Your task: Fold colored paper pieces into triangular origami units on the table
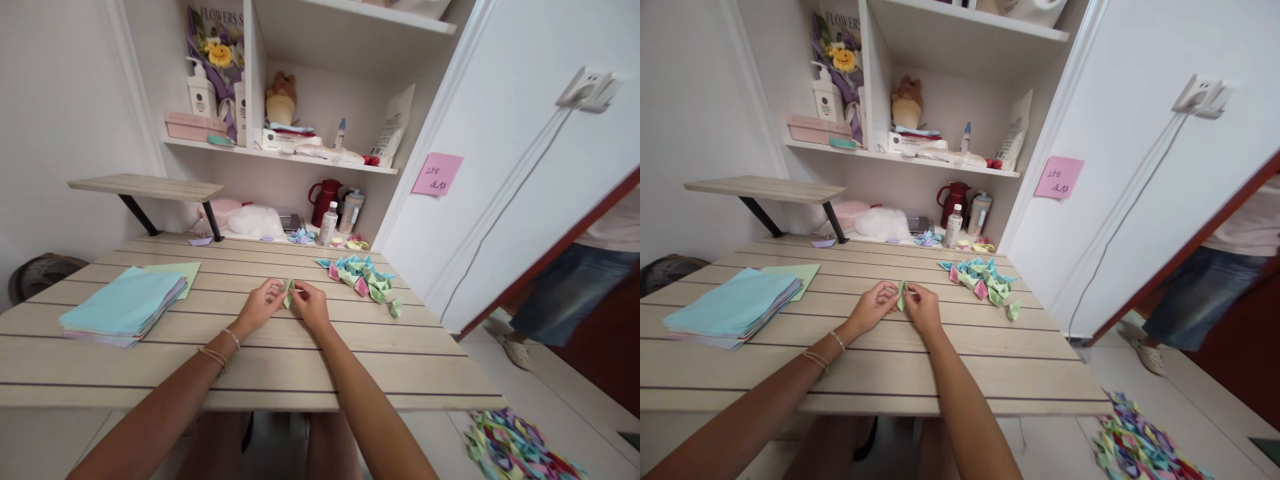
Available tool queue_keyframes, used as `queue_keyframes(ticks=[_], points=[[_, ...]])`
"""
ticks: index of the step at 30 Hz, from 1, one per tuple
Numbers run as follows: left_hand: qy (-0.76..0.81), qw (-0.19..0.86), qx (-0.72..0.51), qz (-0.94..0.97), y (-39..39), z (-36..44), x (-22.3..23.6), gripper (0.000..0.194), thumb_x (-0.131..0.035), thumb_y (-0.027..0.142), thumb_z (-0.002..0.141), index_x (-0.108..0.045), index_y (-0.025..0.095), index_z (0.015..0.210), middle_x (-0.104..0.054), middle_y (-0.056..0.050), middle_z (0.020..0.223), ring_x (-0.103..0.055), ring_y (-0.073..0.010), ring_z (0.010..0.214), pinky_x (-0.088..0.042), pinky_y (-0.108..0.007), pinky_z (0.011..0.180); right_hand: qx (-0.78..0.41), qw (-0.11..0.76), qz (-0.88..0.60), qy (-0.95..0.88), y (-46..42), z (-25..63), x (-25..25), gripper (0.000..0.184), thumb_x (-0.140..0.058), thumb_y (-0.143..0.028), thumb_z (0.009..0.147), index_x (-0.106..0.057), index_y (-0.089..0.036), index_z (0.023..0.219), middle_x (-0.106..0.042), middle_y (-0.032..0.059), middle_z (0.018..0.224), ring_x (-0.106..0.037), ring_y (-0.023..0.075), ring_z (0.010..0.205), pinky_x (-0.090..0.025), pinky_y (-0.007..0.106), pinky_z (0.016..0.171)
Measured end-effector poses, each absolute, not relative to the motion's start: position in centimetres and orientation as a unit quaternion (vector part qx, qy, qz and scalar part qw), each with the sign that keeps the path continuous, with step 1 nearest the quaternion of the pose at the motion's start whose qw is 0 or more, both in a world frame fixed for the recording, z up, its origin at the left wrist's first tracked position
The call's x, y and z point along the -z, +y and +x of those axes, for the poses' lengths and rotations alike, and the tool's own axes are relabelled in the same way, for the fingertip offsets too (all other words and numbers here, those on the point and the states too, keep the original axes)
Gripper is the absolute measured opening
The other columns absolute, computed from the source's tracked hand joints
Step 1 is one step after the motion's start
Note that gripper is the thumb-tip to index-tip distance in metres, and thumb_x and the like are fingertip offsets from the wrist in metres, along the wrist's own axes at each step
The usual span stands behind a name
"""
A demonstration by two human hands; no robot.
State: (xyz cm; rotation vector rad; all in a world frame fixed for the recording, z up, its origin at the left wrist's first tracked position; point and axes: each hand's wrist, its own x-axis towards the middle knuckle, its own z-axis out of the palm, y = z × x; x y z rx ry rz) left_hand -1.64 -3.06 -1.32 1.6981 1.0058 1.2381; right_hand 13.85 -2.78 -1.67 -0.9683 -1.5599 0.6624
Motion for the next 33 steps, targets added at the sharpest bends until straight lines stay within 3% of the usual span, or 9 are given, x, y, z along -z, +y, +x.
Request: queue_keyframes(ticks=[4,8,13,17,23,28,33], points=[[0.406,0.384,-0.505,0.658,-2.7,-2.0,1.5,0.029,-0.058,0.031,0.072,-0.056,0.018,0.098,-0.065,-0.005,0.076,-0.063,-0.0162,0.066,-0.051,-0.027,0.062,-0.332,0.572,-0.403,-0.632,-2.7,13.8,1.7,0.021,-0.056,-0.024,0.070,-0.068,-0.022,0.088,-0.068,0.0029,0.086,-0.062,0.0175,0.066,-0.049,0.029,0.064],[0.376,0.448,-0.552,0.595,-2.4,-1.9,1.5,0.029,-0.062,0.032,0.068,-0.060,0.014,0.091,-0.066,-0.008,0.084,-0.064,-0.0188,0.070,-0.054,-0.033,0.065,-0.400,0.593,-0.400,-0.573,-2.3,13.9,2.0,0.021,-0.059,-0.024,0.065,-0.068,-0.019,0.083,-0.069,0.0035,0.079,-0.063,0.0175,0.067,-0.049,0.029,0.066],[0.363,0.503,-0.570,0.539,-2.2,-2.1,1.1,0.029,-0.065,0.034,0.064,-0.063,0.009,0.078,-0.067,-0.009,0.075,-0.065,-0.0213,0.069,-0.054,-0.039,0.068,-0.479,0.591,-0.364,-0.538,-2.3,14.0,2.0,0.021,-0.063,-0.025,0.062,-0.068,-0.017,0.081,-0.069,0.0043,0.082,-0.063,0.0179,0.071,-0.049,0.030,0.070],[0.384,0.501,-0.551,0.546,-2.2,-2.3,1.3,0.030,-0.070,0.033,0.061,-0.061,0.010,0.077,-0.065,-0.006,0.068,-0.064,-0.0173,0.062,-0.055,-0.034,0.063,-0.486,0.587,-0.353,-0.543,-2.4,14.0,1.8,0.020,-0.065,-0.030,0.063,-0.067,-0.016,0.078,-0.068,0.0058,0.087,-0.062,0.0179,0.074,-0.049,0.030,0.070],[0.384,0.510,-0.518,0.569,-1.9,-2.3,1.7,0.041,-0.070,0.034,0.061,-0.059,0.011,0.093,-0.067,-0.006,0.072,-0.064,-0.0161,0.063,-0.054,-0.030,0.060,-0.496,0.583,-0.353,-0.538,-2.0,14.0,2.3,0.041,-0.072,-0.027,0.056,-0.061,-0.017,0.094,-0.067,0.0032,0.077,-0.061,0.0148,0.068,-0.049,0.026,0.065],[0.399,0.490,-0.478,0.610,-2.0,-2.2,1.8,0.029,-0.067,0.035,0.065,-0.065,0.011,0.081,-0.067,-0.005,0.069,-0.061,-0.0133,0.057,-0.052,-0.025,0.055,-0.499,0.548,-0.365,-0.563,-2.0,13.9,2.4,0.032,-0.071,-0.032,0.058,-0.065,-0.016,0.084,-0.067,0.0038,0.074,-0.060,0.0149,0.063,-0.047,0.025,0.059],[0.384,0.505,-0.447,0.630,-2.3,-2.1,1.9,0.029,-0.067,0.034,0.065,-0.062,0.012,0.083,-0.064,-0.003,0.064,-0.061,-0.0135,0.058,-0.050,-0.024,0.054,-0.457,0.553,-0.395,-0.574,-2.1,14.0,2.4,0.025,-0.068,-0.038,0.061,-0.066,-0.015,0.071,-0.064,0.0026,0.061,-0.055,0.0131,0.053,-0.043,0.024,0.051]])
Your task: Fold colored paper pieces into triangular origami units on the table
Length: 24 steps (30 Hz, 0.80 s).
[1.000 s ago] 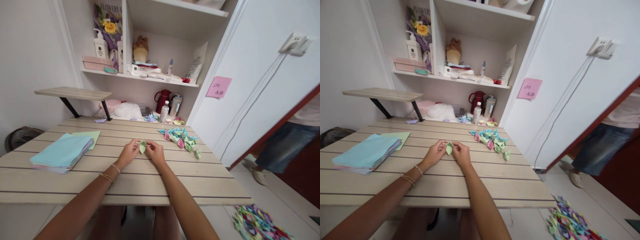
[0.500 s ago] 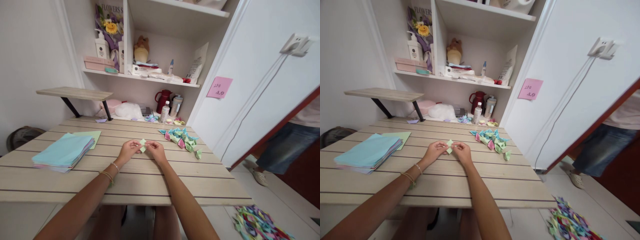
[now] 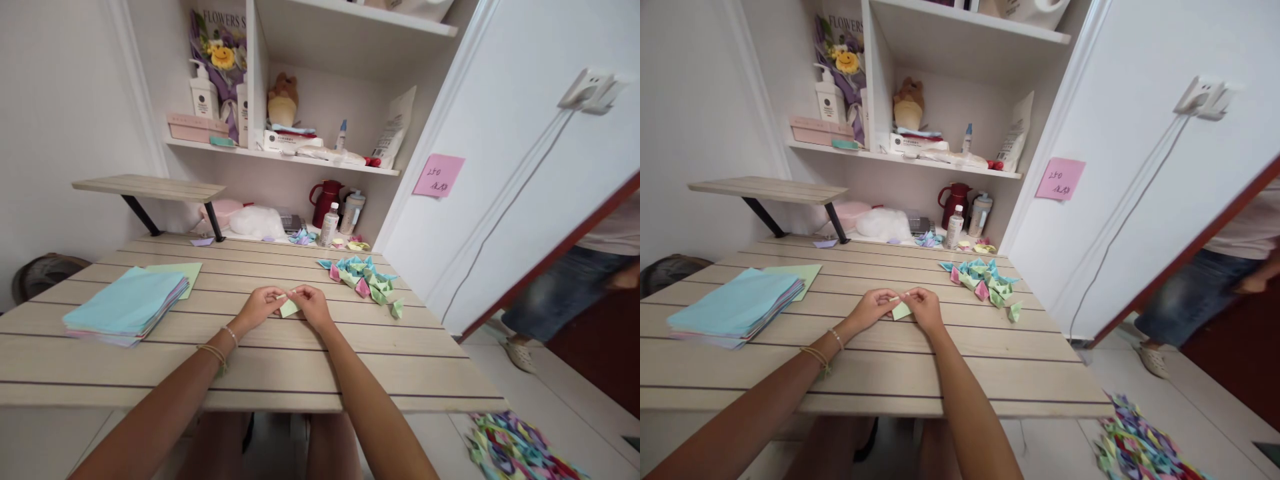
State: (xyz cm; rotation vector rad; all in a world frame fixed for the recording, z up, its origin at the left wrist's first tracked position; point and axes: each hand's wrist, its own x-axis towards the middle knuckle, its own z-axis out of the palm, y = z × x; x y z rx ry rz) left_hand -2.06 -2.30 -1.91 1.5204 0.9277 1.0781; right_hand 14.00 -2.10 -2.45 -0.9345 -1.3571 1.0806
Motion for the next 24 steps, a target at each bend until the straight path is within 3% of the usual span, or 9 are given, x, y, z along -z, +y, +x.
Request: queue_keyframes(ticks=[7,16,21,24], points=[[0.386,0.522,-0.390,0.653,-2.48,-2.18,1.60,0.026,-0.070,0.033,0.062,-0.057,0.012,0.072,-0.059,0.000,0.055,-0.061,-0.0136,0.053,-0.047,-0.023,0.050,-0.413,0.557,-0.415,-0.589,-2.13,14.21,2.34,0.024,-0.065,-0.039,0.064,-0.065,-0.015,0.069,-0.062,0.0016,0.060,-0.053,0.0128,0.053,-0.041,0.023,0.051],[0.348,0.550,-0.392,0.650,-2.34,-2.12,1.85,0.033,-0.070,0.029,0.063,-0.053,0.012,0.085,-0.063,-0.004,0.068,-0.062,-0.0135,0.058,-0.050,-0.026,0.058,-0.318,0.555,-0.455,-0.620,-2.03,14.30,2.29,0.028,-0.054,-0.041,0.072,-0.062,-0.015,0.064,-0.054,-0.0012,0.053,-0.045,0.0110,0.050,-0.036,0.022,0.048],[0.334,0.551,-0.449,0.619,-2.23,-2.28,1.60,0.044,-0.066,0.030,0.067,-0.041,0.018,0.101,-0.062,0.000,0.065,-0.063,-0.0141,0.057,-0.051,-0.027,0.057,-0.399,0.573,-0.420,-0.580,-2.01,14.41,1.98,0.035,-0.057,-0.041,0.071,-0.058,-0.018,0.098,-0.054,-0.0039,0.052,-0.048,0.0114,0.049,-0.041,0.023,0.050],[0.346,0.547,-0.487,0.586,-2.00,-2.43,1.39,0.046,-0.066,0.032,0.066,-0.039,0.019,0.100,-0.062,0.001,0.065,-0.064,-0.0144,0.059,-0.051,-0.028,0.059,-0.452,0.573,-0.360,-0.581,-2.08,14.41,1.73,0.042,-0.064,-0.038,0.066,-0.055,-0.021,0.103,-0.064,0.0009,0.072,-0.058,0.0143,0.064,-0.047,0.026,0.059]])
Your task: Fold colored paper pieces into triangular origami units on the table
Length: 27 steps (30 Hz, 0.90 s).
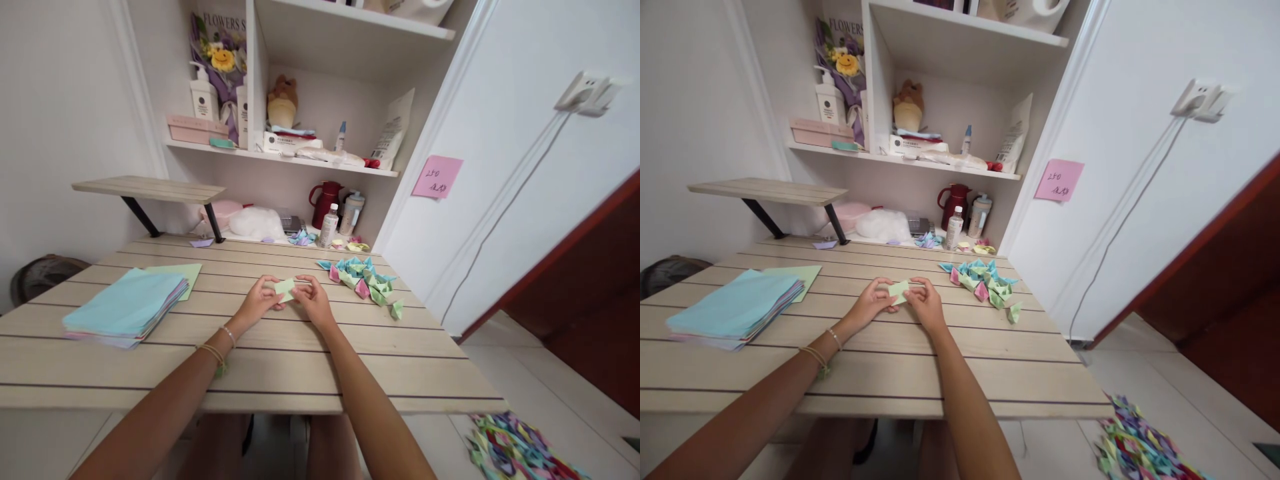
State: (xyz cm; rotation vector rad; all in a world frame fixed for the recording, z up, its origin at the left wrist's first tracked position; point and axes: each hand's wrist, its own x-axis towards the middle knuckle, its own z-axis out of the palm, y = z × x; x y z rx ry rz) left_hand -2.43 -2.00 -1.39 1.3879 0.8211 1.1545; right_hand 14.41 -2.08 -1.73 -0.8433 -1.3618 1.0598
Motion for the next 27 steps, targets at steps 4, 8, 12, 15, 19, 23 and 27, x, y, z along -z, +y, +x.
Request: queue_keyframes(ticks=[4,8,12,15,19,23,27], points=[[0.363,0.547,-0.512,0.554,-1.9,-2.4,1.3,0.047,-0.067,0.034,0.064,-0.038,0.019,0.098,-0.062,0.000,0.066,-0.064,-0.0150,0.058,-0.051,-0.027,0.056,-0.433,0.549,-0.367,-0.614,-2.3,14.5,1.6,0.032,-0.070,-0.034,0.060,-0.063,-0.019,0.087,-0.066,0.0054,0.082,-0.060,0.0169,0.071,-0.048,0.028,0.065],[0.358,0.551,-0.512,0.554,-1.9,-2.3,1.3,0.043,-0.068,0.033,0.063,-0.042,0.018,0.093,-0.063,-0.001,0.068,-0.063,-0.0145,0.059,-0.051,-0.027,0.057,-0.442,0.540,-0.376,-0.610,-2.3,14.5,1.6,0.032,-0.073,-0.033,0.056,-0.066,-0.018,0.083,-0.067,0.0050,0.079,-0.060,0.0174,0.071,-0.048,0.029,0.067],[0.371,0.526,-0.543,0.540,-1.6,-2.5,1.2,0.036,-0.070,0.032,0.060,-0.049,0.016,0.085,-0.062,-0.002,0.073,-0.061,-0.0127,0.062,-0.050,-0.026,0.060,-0.464,0.546,-0.367,-0.594,-2.3,14.5,1.7,0.029,-0.072,-0.034,0.058,-0.066,-0.018,0.080,-0.068,0.0047,0.077,-0.062,0.0182,0.073,-0.048,0.030,0.069],[0.374,0.521,-0.552,0.533,-1.6,-2.6,1.1,0.036,-0.071,0.031,0.059,-0.051,0.015,0.084,-0.062,-0.001,0.072,-0.061,-0.0129,0.061,-0.050,-0.026,0.058,-0.471,0.543,-0.355,-0.597,-2.4,14.5,1.6,0.026,-0.070,-0.035,0.060,-0.066,-0.017,0.079,-0.068,0.0044,0.077,-0.062,0.0175,0.072,-0.048,0.030,0.069],[0.370,0.529,-0.528,0.551,-1.8,-2.7,0.8,0.029,-0.069,0.033,0.062,-0.060,0.012,0.080,-0.065,-0.004,0.072,-0.061,-0.0140,0.065,-0.051,-0.027,0.064,-0.466,0.550,-0.356,-0.595,-2.3,14.6,1.6,0.024,-0.069,-0.036,0.062,-0.065,-0.017,0.076,-0.067,0.0037,0.076,-0.061,0.0162,0.070,-0.048,0.028,0.068],[0.358,0.543,-0.497,0.575,-2.1,-2.7,0.5,0.031,-0.069,0.032,0.064,-0.065,0.011,0.085,-0.067,-0.007,0.077,-0.061,-0.0157,0.068,-0.051,-0.030,0.069,-0.452,0.574,-0.359,-0.581,-1.9,14.9,1.9,0.023,-0.065,-0.040,0.065,-0.064,-0.018,0.073,-0.065,0.0025,0.071,-0.059,0.0156,0.068,-0.047,0.027,0.066],[0.376,0.509,-0.494,0.597,-2.1,-2.7,0.3,0.024,-0.068,0.032,0.063,-0.069,0.013,0.078,-0.067,-0.006,0.075,-0.060,-0.0153,0.066,-0.050,-0.028,0.068,-0.443,0.580,-0.365,-0.578,-1.5,14.9,2.3,0.025,-0.063,-0.043,0.066,-0.062,-0.018,0.071,-0.063,0.0013,0.067,-0.057,0.0146,0.064,-0.046,0.026,0.064]])
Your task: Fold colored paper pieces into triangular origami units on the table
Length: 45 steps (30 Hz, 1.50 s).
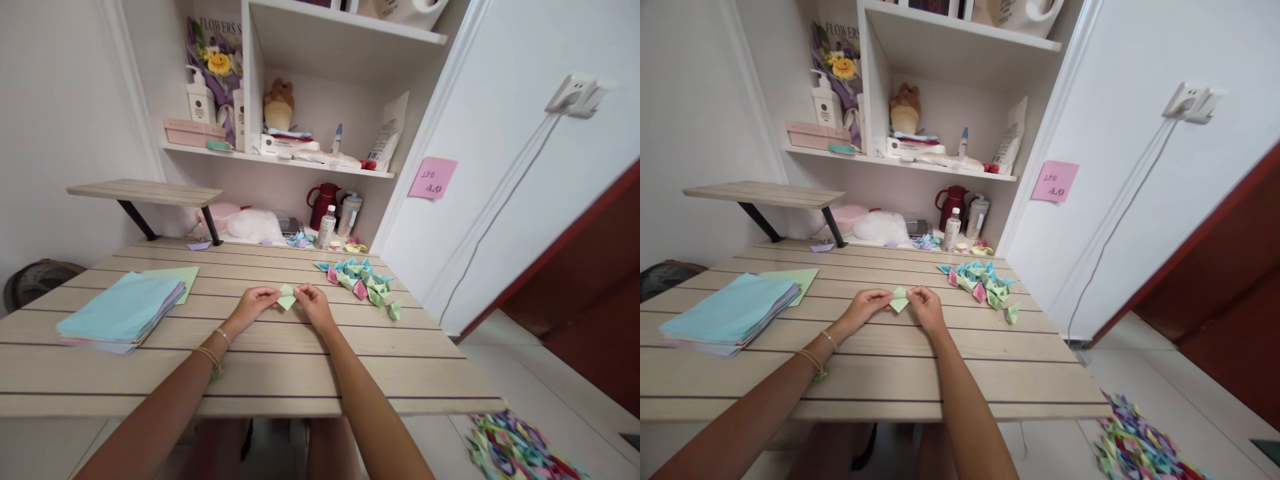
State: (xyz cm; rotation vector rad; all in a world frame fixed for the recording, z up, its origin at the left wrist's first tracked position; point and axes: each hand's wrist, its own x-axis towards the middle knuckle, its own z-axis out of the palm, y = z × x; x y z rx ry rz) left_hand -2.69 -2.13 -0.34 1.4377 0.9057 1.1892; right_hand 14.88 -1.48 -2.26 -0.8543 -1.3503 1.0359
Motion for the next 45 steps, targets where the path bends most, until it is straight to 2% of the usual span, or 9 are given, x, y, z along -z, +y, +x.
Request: queue_keyframes(ticks=[8,12,15,19,24,32,38,45], points=[[0.386,0.453,-0.502,0.627,-2.0,-2.8,0.2,0.022,-0.065,0.035,0.065,-0.070,0.015,0.070,-0.066,-0.005,0.076,-0.058,-0.0173,0.071,-0.049,-0.026,0.065,-0.475,0.585,-0.364,-0.547,-1.7,14.5,2.1,0.026,-0.066,-0.041,0.063,-0.063,-0.017,0.075,-0.064,0.0022,0.068,-0.058,0.0152,0.065,-0.048,0.027,0.064],[0.387,0.416,-0.504,0.651,-2.1,-2.9,0.1,0.020,-0.063,0.035,0.068,-0.069,0.016,0.068,-0.066,-0.004,0.075,-0.058,-0.0169,0.073,-0.047,-0.026,0.070,-0.488,0.587,-0.368,-0.531,-1.9,14.6,1.9,0.024,-0.069,-0.038,0.059,-0.065,-0.017,0.070,-0.065,0.0025,0.067,-0.059,0.0159,0.063,-0.049,0.029,0.064],[0.392,0.432,-0.516,0.627,-2.0,-2.9,0.3,0.021,-0.065,0.034,0.066,-0.068,0.015,0.075,-0.067,-0.006,0.078,-0.060,-0.0179,0.076,-0.048,-0.028,0.072,-0.485,0.585,-0.384,-0.525,-1.9,14.6,1.9,0.023,-0.070,-0.038,0.058,-0.066,-0.017,0.068,-0.066,0.0026,0.065,-0.059,0.0164,0.062,-0.049,0.029,0.064],[0.385,0.466,-0.531,0.594,-1.7,-2.9,0.8,0.032,-0.069,0.032,0.062,-0.065,0.013,0.087,-0.067,-0.007,0.078,-0.061,-0.0167,0.072,-0.050,-0.029,0.069,-0.500,0.585,-0.385,-0.510,-1.8,14.6,2.0,0.025,-0.071,-0.038,0.057,-0.066,-0.016,0.068,-0.067,0.0030,0.066,-0.060,0.0163,0.064,-0.049,0.029,0.064],[0.389,0.472,-0.530,0.587,-1.3,-3.0,1.3,0.029,-0.070,0.032,0.061,-0.064,0.013,0.083,-0.066,-0.005,0.070,-0.060,-0.0141,0.063,-0.050,-0.026,0.062,-0.537,0.590,-0.373,-0.473,-1.9,14.5,2.0,0.028,-0.074,-0.035,0.054,-0.064,-0.016,0.072,-0.066,0.0008,0.061,-0.060,0.0143,0.060,-0.050,0.029,0.065],[0.399,0.486,-0.518,0.580,-1.5,-3.0,1.2,0.027,-0.070,0.030,0.062,-0.064,0.013,0.081,-0.066,-0.005,0.071,-0.060,-0.0131,0.064,-0.049,-0.025,0.063,-0.547,0.592,-0.376,-0.458,-1.9,14.4,2.1,0.025,-0.074,-0.035,0.055,-0.061,-0.015,0.064,-0.065,0.0015,0.059,-0.061,0.0148,0.059,-0.051,0.030,0.065],[0.409,0.488,-0.520,0.569,-1.5,-2.9,1.3,0.032,-0.072,0.033,0.058,-0.063,0.012,0.081,-0.066,-0.006,0.071,-0.061,-0.0148,0.065,-0.050,-0.028,0.064,-0.555,0.597,-0.365,-0.450,-1.9,14.4,2.2,0.026,-0.074,-0.033,0.055,-0.062,-0.015,0.070,-0.066,0.0012,0.060,-0.061,0.0144,0.060,-0.051,0.029,0.064],[0.415,0.489,-0.506,0.577,-1.4,-3.0,1.5,0.034,-0.072,0.034,0.059,-0.063,0.012,0.082,-0.066,-0.007,0.073,-0.061,-0.0155,0.068,-0.050,-0.028,0.065,-0.551,0.595,-0.376,-0.448,-1.7,14.4,2.5,0.026,-0.074,-0.034,0.055,-0.062,-0.014,0.068,-0.065,0.0018,0.058,-0.060,0.0142,0.058,-0.051,0.029,0.062]])
